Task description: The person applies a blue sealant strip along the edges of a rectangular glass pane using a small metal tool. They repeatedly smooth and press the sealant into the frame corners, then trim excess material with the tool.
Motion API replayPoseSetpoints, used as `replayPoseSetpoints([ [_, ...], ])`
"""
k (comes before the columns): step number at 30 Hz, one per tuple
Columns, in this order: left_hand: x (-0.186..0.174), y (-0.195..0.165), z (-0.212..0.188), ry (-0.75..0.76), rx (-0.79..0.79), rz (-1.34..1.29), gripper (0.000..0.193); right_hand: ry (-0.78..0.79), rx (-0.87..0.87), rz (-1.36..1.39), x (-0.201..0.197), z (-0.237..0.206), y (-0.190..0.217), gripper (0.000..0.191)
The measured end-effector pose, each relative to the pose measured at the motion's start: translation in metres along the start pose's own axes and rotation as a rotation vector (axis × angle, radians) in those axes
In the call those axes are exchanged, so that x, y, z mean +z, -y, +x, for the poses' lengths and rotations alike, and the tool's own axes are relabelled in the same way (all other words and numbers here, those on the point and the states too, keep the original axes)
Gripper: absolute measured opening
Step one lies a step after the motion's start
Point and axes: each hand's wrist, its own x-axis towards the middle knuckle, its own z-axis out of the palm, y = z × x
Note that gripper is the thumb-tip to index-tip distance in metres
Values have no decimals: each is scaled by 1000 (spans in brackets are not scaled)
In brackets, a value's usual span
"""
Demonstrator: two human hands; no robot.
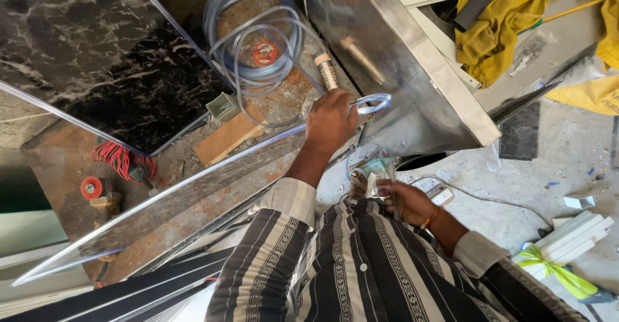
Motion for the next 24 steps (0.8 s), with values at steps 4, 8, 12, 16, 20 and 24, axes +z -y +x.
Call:
replayPoseSetpoints([
  [4,0,2,2,39,-54,-20,19,-7,-73,74,-9,-12,-19,42],
  [8,1,5,1,40,-57,-12,19,-112,-52,-320,-12,-19,-24,42],
  [12,2,6,0,45,-30,16,19,-261,-257,-1369,-6,-27,-23,36],
  [16,1,5,-6,9,4,30,16,-544,-250,-1387,16,-34,4,35],
  [20,2,4,-10,-14,44,84,16,-690,-755,-1331,52,-35,45,37],
  [24,5,1,-11,-9,33,111,15,-735,-999,-1491,90,-17,71,30],
])
